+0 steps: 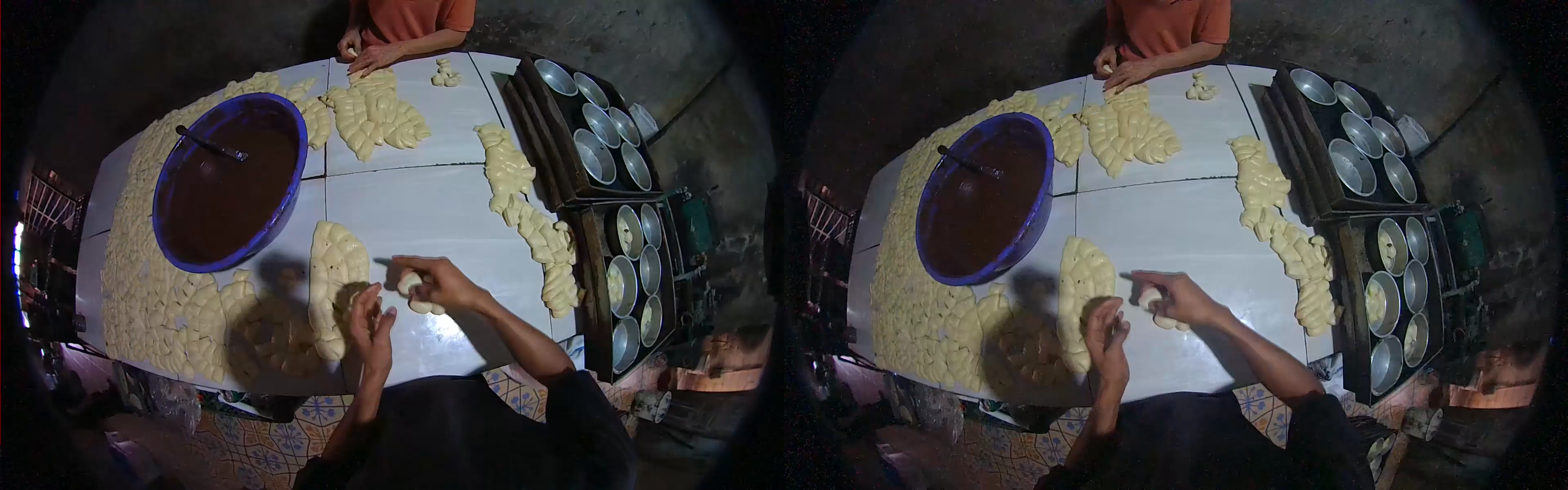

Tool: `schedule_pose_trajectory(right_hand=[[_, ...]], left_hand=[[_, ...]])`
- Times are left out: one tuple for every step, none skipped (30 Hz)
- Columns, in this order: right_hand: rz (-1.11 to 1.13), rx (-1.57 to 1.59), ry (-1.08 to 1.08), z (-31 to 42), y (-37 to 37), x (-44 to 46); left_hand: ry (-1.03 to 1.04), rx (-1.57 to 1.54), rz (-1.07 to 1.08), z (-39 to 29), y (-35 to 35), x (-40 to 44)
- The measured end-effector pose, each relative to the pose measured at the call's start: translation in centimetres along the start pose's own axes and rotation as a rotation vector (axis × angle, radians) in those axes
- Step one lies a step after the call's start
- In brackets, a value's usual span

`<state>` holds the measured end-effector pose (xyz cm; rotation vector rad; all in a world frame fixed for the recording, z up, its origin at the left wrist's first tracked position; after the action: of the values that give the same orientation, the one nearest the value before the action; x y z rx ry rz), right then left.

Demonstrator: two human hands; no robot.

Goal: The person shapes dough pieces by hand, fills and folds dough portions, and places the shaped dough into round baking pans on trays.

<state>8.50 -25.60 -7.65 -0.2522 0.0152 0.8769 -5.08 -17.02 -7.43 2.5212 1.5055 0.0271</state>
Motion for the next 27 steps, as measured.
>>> schedule_pose_trajectory(right_hand=[[0.063,-0.06,0.005,-0.8,0.1,1.3],[0.126,-0.121,0.008,-2.2,0.4,2.3],[0.187,-0.252,0.0,-4.3,0.5,2.8],[0.21,-0.301,-0.126,-3.5,0.5,2.6],[0.083,-0.211,-0.088,-3.2,-0.2,2.8],[-0.042,-0.119,-0.042,-3.2,-0.9,3.0],[0.02,-0.301,-0.114,-3.5,-0.6,3.1],[0.082,-0.479,-0.19,-3.8,-0.3,3.1],[0.156,-0.539,-0.284,-3.7,0.7,2.6],[0.174,-0.532,-0.292,-3.4,1.4,2.4],[0.091,-0.739,-0.318,-2.7,1.5,2.6],[0.001,-0.943,-0.345,-1.7,1.5,2.9],[-0.206,-0.985,-0.559,2.7,2.8,3.3],[-0.107,-0.956,-0.62,3.3,5.8,4.9],[0.045,-0.739,-0.505,2.9,9.2,7.0],[0.095,-0.495,-0.613,3.3,12.9,8.3],[0.073,-0.4,-0.6,4.3,16.1,9.5],[0.092,-0.43,-0.619,3.9,19.6,10.8],[0.097,-0.485,-0.667,3.2,22.5,11.7],[0.147,-0.666,-0.657,2.5,24.5,12.1],[0.168,-0.712,-0.644,2.1,25.3,12.3],[0.191,-0.761,-0.628,1.3,25.9,12.5],[0.234,-0.396,-0.52,2.2,24.6,12.0],[0.24,-0.195,-0.433,2.5,22.9,10.7],[0.183,-0.109,-0.473,4.3,20.3,8.1],[0.191,-0.022,-0.446,6.0,17.9,5.6],[0.207,-0.006,-0.353,5.8,16.1,3.7]], left_hand=[[-0.009,-0.004,-0.057,0.9,-1.0,1.1],[-0.013,0.007,-0.114,0.6,-1.9,2.1],[0.008,-0.05,-0.143,0.6,-3.0,3.0],[0.031,-0.109,-0.182,0.6,-4.5,3.9],[0.09,0.013,-0.225,-0.5,-6.0,4.4],[0.071,-0.03,-0.286,-0.1,-7.6,4.8],[-0.01,-0.104,-0.348,0.8,-9.2,5.1],[-0.087,-0.177,-0.408,1.6,-10.5,5.2],[-0.089,-0.172,-0.427,2.3,-11.4,5.1],[-0.1,-0.151,-0.457,3.4,-12.3,5.0],[-0.106,-0.133,-0.493,3.7,-13.3,4.9],[-0.096,-0.13,-0.517,3.6,-13.9,4.5],[-0.11,-0.177,-0.567,3.6,-14.0,3.8],[-0.123,-0.226,-0.613,3.6,-14.1,3.2],[-0.135,-0.243,-0.609,3.8,-14.0,2.9],[-0.124,-0.229,-0.625,3.5,-13.8,2.7],[-0.113,-0.238,-0.618,3.2,-13.4,2.5],[-0.099,-0.249,-0.608,2.8,-13.1,2.4],[-0.076,-0.246,-0.61,2.5,-13.2,2.3],[-0.05,-0.235,-0.607,2.1,-13.3,2.1],[-0.028,-0.224,-0.606,1.7,-13.8,2.1],[-0.011,-0.225,-0.613,1.2,-14.4,2.1],[-0.044,-0.207,-0.618,1.2,-14.9,2.1],[-0.079,-0.193,-0.623,1.2,-15.1,2.1],[-0.104,-0.148,-0.63,1.1,-15.0,2.0],[-0.111,-0.159,-0.633,0.9,-14.5,1.9],[-0.088,-0.197,-0.443,0.2,-12.3,2.1]])
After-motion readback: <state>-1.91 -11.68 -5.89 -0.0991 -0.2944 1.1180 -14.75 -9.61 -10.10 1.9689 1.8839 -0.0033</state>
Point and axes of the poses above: each hand's wrist, its own x-axis towards the middle knuckle, its own y-axis out of the palm, z = x × y, the point moved 9 cm from there along x, towards the middle knuckle, and after that the axes turned 15 degrees about -z, right-handed, at the moved point
